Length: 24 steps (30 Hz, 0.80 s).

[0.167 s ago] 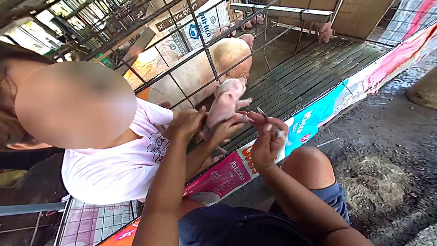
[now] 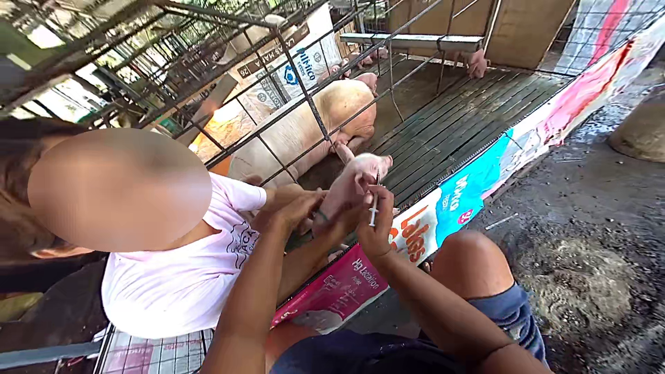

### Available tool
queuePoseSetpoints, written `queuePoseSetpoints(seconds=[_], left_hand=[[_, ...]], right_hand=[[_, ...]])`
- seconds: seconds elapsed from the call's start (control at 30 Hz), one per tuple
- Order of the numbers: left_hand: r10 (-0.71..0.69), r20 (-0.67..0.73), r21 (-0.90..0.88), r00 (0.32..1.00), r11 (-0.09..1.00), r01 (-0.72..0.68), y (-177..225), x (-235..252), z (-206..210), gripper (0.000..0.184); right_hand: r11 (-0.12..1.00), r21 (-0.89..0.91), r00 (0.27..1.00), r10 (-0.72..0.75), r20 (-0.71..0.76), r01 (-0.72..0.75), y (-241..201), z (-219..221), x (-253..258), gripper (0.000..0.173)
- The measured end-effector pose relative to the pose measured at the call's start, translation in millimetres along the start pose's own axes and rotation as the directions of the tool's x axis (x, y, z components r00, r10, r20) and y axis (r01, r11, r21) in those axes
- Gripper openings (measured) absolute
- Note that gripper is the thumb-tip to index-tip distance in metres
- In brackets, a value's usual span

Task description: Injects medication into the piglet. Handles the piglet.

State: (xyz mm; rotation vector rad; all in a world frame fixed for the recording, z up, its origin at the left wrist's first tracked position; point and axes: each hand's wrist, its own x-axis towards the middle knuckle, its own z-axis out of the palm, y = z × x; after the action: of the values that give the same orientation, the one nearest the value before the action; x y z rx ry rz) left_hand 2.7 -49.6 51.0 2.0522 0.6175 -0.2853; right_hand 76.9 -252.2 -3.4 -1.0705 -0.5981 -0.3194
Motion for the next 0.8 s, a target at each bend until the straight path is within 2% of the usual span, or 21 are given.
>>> queuePoseSetpoints(seconds=[0.07,0.17,0.27,0.37,0.43,0.5,0.57,0.63,0.7,0.73,0.77,0.8], left_hand=[[0.007,0.069,-0.006,0.998,1.0,-0.006,10,-6,11,0.061],[0.074,0.166,-0.13,0.983,0.99,-0.052,9,-5,17,0.06],[0.073,0.182,-0.15,0.98,0.988,-0.046,20,-9,24,0.058],[0.055,0.176,-0.146,0.983,0.989,-0.029,40,-25,40,0.06],[0.17,0.195,-0.304,0.966,0.947,-0.105,25,-19,44,0.058],[0.209,0.074,-0.45,0.975,0.88,-0.154,23,-16,55,0.048],[0.177,-0.077,-0.561,0.981,0.806,-0.19,32,-18,67,0.046],[0.279,-0.011,-0.631,0.96,0.743,-0.223,14,-4,57,0.047],[0.327,0.036,-0.608,0.944,0.757,-0.239,20,-4,50,0.051],[0.319,0.028,-0.578,0.947,0.779,-0.245,32,-10,50,0.052],[0.255,-0.036,-0.584,0.966,0.779,-0.227,50,-18,56,0.052],[0.113,-0.167,-0.618,0.979,0.762,-0.194,78,-28,71,0.05]], right_hand=[[0.998,-0.064,1.0,-0.01,-0.029,0.008,4,4,-7,0.03],[0.993,-0.087,0.997,-0.076,-0.003,0.076,7,1,-12,0.032],[0.994,-0.073,0.996,-0.086,0.002,0.086,2,-8,-6,0.031],[1.0,-0.02,1.0,-0.018,-0.015,0.018,-2,-13,-3,0.031],[0.999,0.031,1.0,-0.008,0.007,0.008,-1,-15,-2,0.031],[0.998,0.061,0.999,-0.023,0.05,0.02,3,-19,3,0.032],[0.997,0.071,0.996,-0.043,0.083,0.037,8,-21,12,0.032],[0.998,0.036,0.994,-0.051,0.1,0.048,13,-22,21,0.033],[0.997,-0.019,0.993,-0.072,0.098,0.074,19,-19,32,0.035],[0.996,-0.039,0.992,-0.076,0.101,0.08,22,-16,36,0.036],[0.995,-0.054,0.992,-0.072,0.104,0.078,25,-14,40,0.037],[0.995,-0.066,0.992,-0.065,0.11,0.073,28,-12,43,0.038]])
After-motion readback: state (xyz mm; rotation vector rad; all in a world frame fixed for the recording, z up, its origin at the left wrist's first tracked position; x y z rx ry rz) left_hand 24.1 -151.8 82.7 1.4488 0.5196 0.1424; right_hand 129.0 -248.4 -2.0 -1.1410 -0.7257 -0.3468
